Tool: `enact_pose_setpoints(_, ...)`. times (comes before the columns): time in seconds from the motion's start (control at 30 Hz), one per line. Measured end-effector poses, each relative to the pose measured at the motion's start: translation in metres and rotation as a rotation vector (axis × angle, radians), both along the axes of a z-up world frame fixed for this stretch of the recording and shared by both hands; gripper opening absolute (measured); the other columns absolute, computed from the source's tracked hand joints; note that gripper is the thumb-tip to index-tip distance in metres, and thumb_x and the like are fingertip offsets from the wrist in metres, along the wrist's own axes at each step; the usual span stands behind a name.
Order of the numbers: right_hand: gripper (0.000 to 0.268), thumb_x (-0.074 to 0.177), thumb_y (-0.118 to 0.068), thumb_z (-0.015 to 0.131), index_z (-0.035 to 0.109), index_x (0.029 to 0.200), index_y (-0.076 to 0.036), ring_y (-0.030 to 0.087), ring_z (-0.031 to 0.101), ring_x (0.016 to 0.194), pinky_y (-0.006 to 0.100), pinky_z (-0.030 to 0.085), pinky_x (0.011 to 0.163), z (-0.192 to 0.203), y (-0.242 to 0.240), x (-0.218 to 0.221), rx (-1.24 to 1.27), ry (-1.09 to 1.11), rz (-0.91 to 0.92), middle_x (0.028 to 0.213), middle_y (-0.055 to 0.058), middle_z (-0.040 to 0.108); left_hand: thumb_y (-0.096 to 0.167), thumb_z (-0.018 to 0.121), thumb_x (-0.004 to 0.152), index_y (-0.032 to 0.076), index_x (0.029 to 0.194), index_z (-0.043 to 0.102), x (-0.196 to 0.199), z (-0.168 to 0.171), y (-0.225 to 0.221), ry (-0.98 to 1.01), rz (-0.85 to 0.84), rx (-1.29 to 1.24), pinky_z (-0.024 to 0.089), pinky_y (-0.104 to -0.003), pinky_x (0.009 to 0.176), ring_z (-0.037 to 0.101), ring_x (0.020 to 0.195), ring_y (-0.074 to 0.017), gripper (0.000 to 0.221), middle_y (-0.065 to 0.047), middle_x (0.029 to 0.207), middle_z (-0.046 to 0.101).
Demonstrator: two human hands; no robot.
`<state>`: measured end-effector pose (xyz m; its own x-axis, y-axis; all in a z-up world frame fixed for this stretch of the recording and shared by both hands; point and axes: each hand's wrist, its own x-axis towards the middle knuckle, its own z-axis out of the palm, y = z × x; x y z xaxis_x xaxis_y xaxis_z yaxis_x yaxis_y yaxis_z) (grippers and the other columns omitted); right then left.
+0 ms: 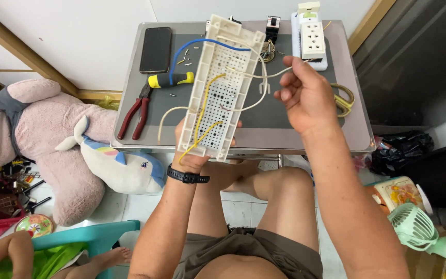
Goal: Wiring and assembling a multi-socket electrical switch panel using a screwdriver and pliers.
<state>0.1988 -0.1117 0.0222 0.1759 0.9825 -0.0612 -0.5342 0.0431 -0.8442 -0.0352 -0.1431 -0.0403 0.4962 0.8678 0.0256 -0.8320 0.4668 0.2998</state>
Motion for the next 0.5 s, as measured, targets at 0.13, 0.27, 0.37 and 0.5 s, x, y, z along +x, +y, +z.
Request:
enact_pose_setpoints(0.13,0.041,0.090,-0.042,0.057,0.054,0.127,-0.023,0.025,0.064,0.097,0.045,0.050,0.086,-0.008,-0.008,-0.013,-0.143,0.060,0.055,0.113,0.007,0.065,0.035,0.052,0.091,-0.002,0.121,0.056,0.005,-0.019,0.013,0.089,-0.025,-0.060,0.049,-0.074,0.070,0.065,0.093,-0.0491,0.047,-0.026,0.110,0.065)
enact_pose_setpoints(0.27,0.036,0.092,-0.038,0.059,0.056,0.123,-0.021,0.028,0.068,0.096,0.044,0.054,0.082,-0.032,-0.006,-0.016,-0.184,0.193,0.052,0.110,0.012,0.068,0.037,0.056,0.091,0.004,0.117,0.063,0.002,-0.101,0.072,0.320,-0.036,-0.039,0.054,-0.065,0.082,0.069,0.092,-0.0425,0.042,-0.019,0.107,0.068)
enact_pose_setpoints(0.37,0.029,0.093,-0.034,0.059,0.060,0.119,-0.020,0.031,0.073,0.090,0.042,0.059,0.077,-0.053,-0.001,-0.001,-0.234,0.273,-0.013,0.105,0.018,0.072,0.030,0.057,0.093,0.003,0.113,0.066,0.003,-0.079,0.070,0.586,-0.030,0.016,0.059,-0.052,0.077,0.071,0.085,-0.0331,0.035,-0.016,0.098,0.070)
enact_pose_setpoints(0.5,0.032,0.090,-0.038,0.062,0.060,0.119,-0.026,0.035,0.073,0.100,0.046,0.059,0.085,-0.080,0.003,0.012,-0.306,0.301,-0.021,0.109,0.021,0.072,0.019,0.061,0.092,0.006,0.112,0.067,0.004,-0.056,0.065,0.767,0.003,0.138,0.061,-0.041,0.060,0.073,0.076,-0.0284,0.025,-0.015,0.091,0.071)
